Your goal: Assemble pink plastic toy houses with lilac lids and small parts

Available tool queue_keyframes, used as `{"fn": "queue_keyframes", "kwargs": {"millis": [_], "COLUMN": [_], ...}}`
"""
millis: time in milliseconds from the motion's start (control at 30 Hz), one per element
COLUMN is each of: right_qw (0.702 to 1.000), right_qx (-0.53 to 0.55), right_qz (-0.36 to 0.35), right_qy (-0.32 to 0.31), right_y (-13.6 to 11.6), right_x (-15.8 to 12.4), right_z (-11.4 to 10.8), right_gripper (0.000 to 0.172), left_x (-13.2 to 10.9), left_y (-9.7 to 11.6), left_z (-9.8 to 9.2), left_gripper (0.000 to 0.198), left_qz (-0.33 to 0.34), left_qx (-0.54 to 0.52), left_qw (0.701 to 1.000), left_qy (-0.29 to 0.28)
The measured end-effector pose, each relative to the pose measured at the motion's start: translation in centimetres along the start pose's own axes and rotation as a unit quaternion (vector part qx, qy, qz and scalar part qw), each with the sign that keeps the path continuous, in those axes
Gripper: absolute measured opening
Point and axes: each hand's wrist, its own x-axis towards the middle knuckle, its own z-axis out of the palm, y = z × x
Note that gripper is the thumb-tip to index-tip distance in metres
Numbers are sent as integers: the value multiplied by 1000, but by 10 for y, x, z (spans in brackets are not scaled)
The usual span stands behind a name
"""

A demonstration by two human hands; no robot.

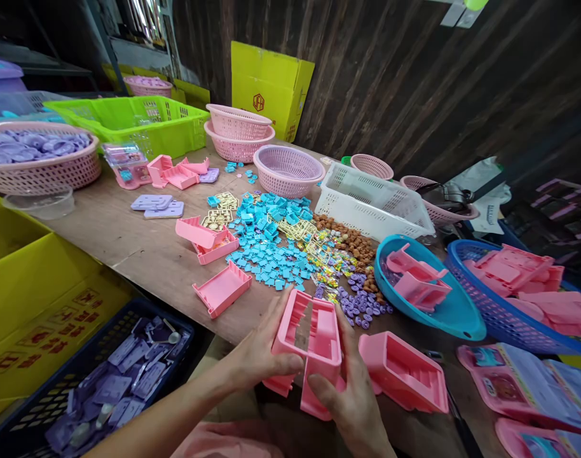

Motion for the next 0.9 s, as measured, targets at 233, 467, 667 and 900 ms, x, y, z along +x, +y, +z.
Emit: {"fn": "queue_keyframes", "kwargs": {"millis": [233,467,667,900], "right_qw": [1000,1000,1000,999], "right_qx": [17,4,2,31], "right_qz": [10,10,24,28], "right_qy": [-3,-18,-17,1], "right_y": [-5,-7,-8,-18], "right_x": [1,2,4,2], "right_z": [-5,-12,-12,-2], "right_gripper": [97,95,95,94], "left_x": [4,7,4,4], "left_y": [11,15,3,7], "left_z": [1,-1,-2,-2], "left_gripper": [104,105,120,118], "left_qz": [33,28,-9,29], "left_qx": [25,60,114,74], "left_qw": [999,996,991,996], "left_qy": [-29,-52,-71,-37]}}
